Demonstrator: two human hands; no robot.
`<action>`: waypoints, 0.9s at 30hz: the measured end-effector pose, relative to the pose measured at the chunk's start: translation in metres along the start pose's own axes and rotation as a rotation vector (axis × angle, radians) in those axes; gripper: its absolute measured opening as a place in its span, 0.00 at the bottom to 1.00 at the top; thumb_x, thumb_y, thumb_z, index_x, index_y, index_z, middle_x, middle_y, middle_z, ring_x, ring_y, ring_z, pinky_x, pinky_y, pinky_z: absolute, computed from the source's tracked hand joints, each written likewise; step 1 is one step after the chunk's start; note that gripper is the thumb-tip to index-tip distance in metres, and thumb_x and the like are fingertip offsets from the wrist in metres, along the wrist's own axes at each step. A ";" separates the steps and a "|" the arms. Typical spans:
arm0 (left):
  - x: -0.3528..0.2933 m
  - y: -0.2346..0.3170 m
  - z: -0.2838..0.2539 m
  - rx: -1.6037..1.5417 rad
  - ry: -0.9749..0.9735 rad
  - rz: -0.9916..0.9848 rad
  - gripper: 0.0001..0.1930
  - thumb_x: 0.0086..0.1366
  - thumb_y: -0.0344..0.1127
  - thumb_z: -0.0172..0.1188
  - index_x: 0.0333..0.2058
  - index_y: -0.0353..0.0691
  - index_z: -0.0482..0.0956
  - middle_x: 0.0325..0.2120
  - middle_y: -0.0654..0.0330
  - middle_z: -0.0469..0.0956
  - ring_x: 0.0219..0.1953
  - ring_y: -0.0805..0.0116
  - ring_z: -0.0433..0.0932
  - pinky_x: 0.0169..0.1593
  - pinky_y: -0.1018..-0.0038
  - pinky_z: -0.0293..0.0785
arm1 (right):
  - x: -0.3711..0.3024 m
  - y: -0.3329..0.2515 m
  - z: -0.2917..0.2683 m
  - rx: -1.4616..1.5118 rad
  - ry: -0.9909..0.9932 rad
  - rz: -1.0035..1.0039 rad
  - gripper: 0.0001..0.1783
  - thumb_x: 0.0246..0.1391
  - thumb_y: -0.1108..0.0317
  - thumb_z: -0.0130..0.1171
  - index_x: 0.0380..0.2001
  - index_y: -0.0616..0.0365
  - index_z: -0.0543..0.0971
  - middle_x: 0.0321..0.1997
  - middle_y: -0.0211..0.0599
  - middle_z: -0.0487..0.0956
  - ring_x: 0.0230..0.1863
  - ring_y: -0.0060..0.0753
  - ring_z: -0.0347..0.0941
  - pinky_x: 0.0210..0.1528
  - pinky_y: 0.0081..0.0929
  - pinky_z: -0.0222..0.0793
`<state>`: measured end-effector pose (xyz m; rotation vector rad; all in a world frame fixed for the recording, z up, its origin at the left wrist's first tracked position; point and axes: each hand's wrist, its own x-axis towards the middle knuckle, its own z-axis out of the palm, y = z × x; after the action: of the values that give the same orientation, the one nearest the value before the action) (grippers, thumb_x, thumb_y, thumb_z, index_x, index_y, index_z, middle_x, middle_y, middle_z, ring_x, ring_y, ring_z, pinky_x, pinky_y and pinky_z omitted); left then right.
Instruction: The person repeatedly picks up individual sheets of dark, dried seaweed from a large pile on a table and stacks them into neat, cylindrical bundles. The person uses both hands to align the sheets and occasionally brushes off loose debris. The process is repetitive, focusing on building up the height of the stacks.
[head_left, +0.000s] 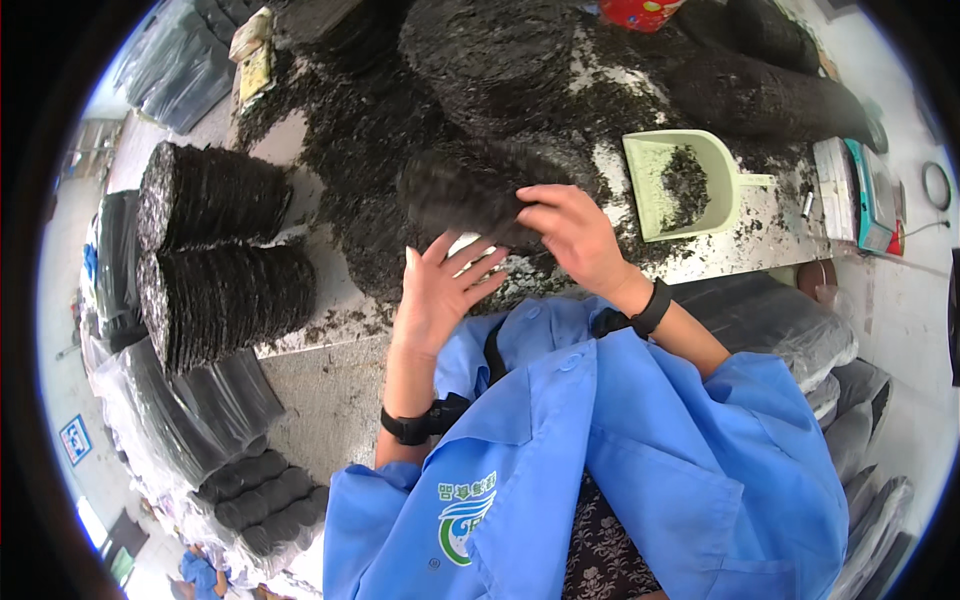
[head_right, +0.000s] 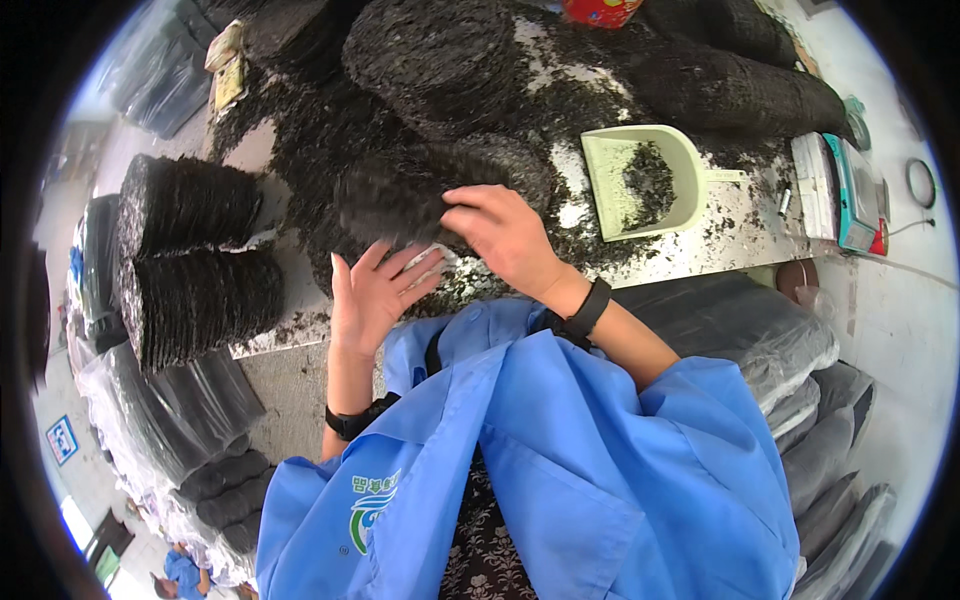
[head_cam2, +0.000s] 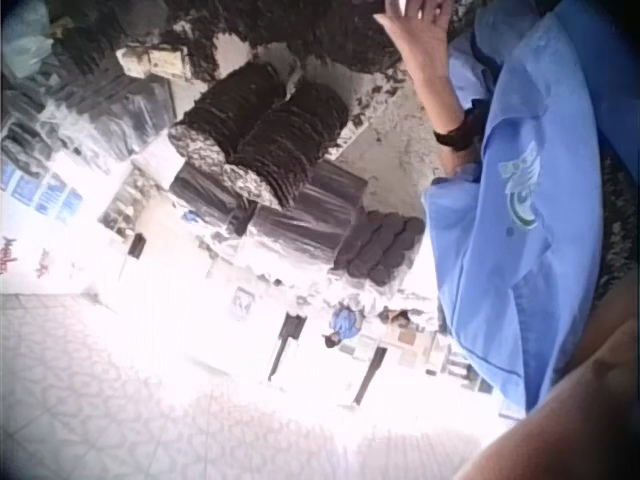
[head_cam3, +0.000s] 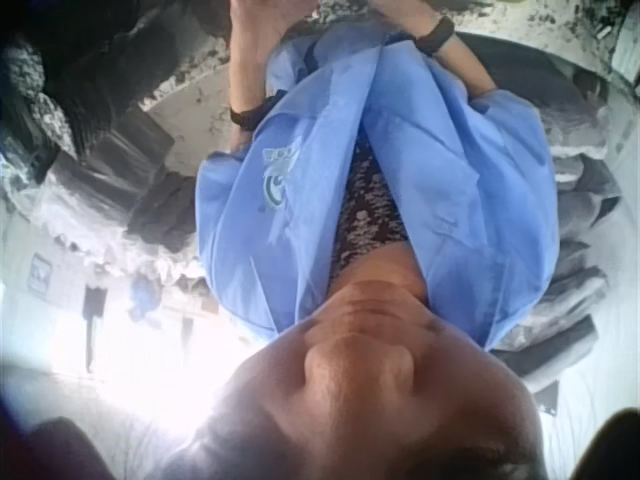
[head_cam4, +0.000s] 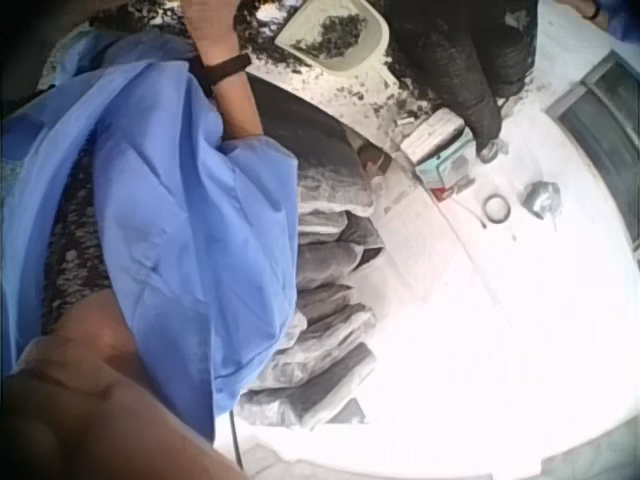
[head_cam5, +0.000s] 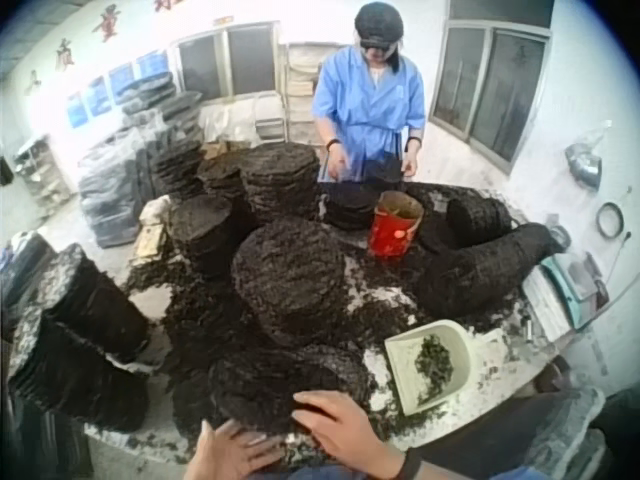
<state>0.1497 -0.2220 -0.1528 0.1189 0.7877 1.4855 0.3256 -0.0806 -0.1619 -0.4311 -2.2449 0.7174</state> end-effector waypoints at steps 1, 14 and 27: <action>0.000 0.000 0.011 -0.096 0.019 -0.018 0.33 0.69 0.55 0.41 0.58 0.28 0.58 0.56 0.42 0.64 0.57 0.51 0.67 0.58 0.55 0.68 | 0.003 -0.002 0.000 -0.129 -0.109 -0.181 0.17 0.40 0.70 0.63 0.39 0.54 0.77 0.50 0.36 0.74 0.50 0.41 0.71 0.50 0.34 0.68; -0.002 -0.022 -0.008 -0.010 0.331 0.105 0.11 0.67 0.35 0.53 0.46 0.39 0.70 0.43 0.56 0.77 0.43 0.65 0.79 0.44 0.67 0.79 | 0.013 -0.012 0.023 0.016 -0.314 -0.074 0.06 0.48 0.70 0.59 0.30 0.58 0.76 0.31 0.33 0.71 0.36 0.34 0.70 0.36 0.30 0.69; -0.009 -0.016 -0.073 0.425 0.704 0.399 0.14 0.68 0.33 0.52 0.48 0.32 0.71 0.46 0.53 0.75 0.47 0.60 0.75 0.48 0.67 0.72 | -0.041 0.102 -0.054 0.060 0.107 0.787 0.08 0.55 0.71 0.57 0.37 0.63 0.74 0.28 0.37 0.78 0.29 0.24 0.73 0.34 0.22 0.70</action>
<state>0.1254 -0.2600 -0.2125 0.0713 1.7271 1.7301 0.4018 -0.0008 -0.2151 -1.3212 -1.9123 1.1085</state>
